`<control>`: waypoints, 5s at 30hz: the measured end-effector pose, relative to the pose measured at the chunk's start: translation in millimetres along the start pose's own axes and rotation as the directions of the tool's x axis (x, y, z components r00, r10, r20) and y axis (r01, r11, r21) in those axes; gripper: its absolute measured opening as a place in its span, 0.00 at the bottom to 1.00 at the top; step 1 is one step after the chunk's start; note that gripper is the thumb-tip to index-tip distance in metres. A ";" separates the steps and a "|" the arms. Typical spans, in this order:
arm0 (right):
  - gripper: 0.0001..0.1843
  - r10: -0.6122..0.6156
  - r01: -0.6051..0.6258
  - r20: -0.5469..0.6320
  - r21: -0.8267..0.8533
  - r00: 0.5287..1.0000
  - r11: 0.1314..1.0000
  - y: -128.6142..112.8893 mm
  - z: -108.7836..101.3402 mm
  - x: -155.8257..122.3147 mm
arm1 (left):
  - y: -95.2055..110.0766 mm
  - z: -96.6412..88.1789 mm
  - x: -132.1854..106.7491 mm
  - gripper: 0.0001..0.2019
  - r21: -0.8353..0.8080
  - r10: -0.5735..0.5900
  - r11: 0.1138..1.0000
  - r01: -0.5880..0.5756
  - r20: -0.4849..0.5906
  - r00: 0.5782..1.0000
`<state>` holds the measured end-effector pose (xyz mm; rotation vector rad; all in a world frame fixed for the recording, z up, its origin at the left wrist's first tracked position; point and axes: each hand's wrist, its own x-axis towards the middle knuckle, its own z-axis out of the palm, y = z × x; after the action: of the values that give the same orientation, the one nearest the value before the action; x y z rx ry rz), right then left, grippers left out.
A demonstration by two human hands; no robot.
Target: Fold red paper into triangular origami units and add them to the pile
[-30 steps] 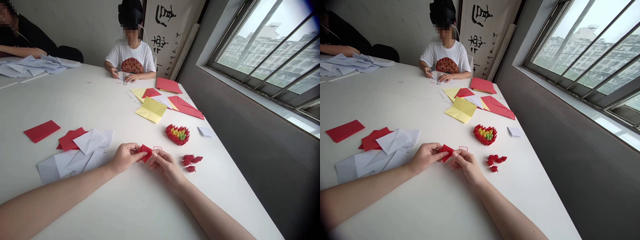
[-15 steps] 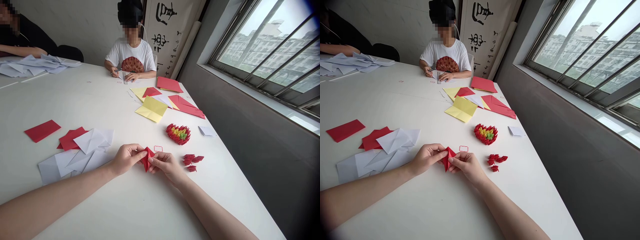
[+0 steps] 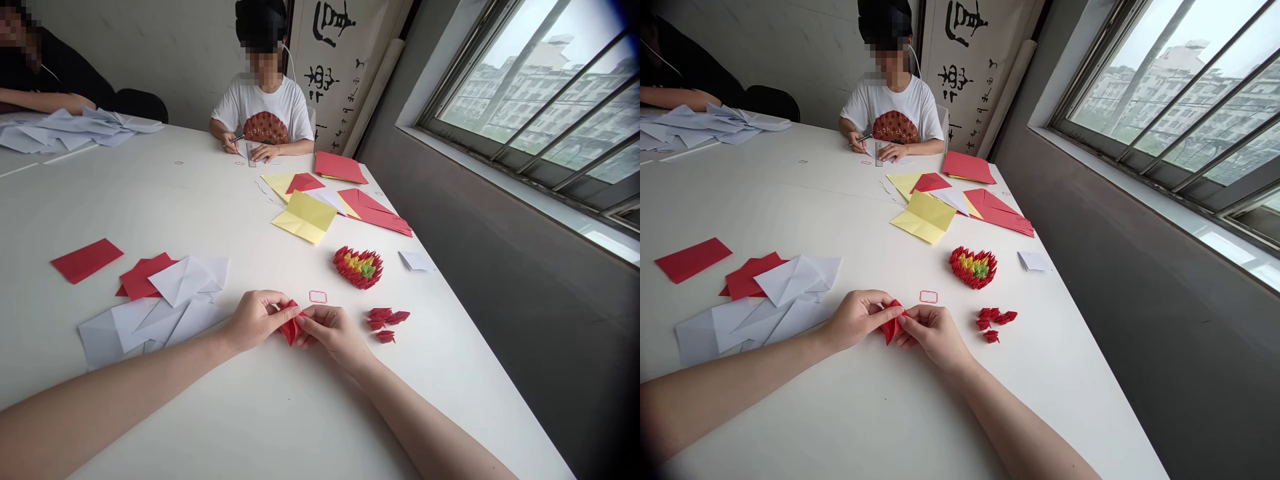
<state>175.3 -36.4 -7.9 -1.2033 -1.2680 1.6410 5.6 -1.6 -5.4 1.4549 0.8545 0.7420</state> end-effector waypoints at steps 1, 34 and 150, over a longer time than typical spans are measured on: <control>0.20 0.001 -0.001 -0.008 -0.005 1.000 1.000 -0.3 0.7 -0.2 | 0.1 0.1 0.1 0.12 0.005 0.002 1.000 -0.002 0.004 1.000; 0.18 0.097 -0.093 0.064 -0.066 0.993 0.993 -4.5 -4.3 0.1 | 0.5 -1.3 0.5 0.11 -0.001 -0.073 0.997 0.074 0.083 0.994; 0.14 -0.125 0.139 -0.159 0.077 0.979 0.987 7.8 -0.5 5.2 | 6.2 -19.7 10.7 0.19 -0.083 -0.227 0.958 0.274 0.359 0.905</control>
<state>174.2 -33.3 -16.8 -1.1432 -1.1427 1.4638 -5.1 17.9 1.6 1.2771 0.6880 0.3259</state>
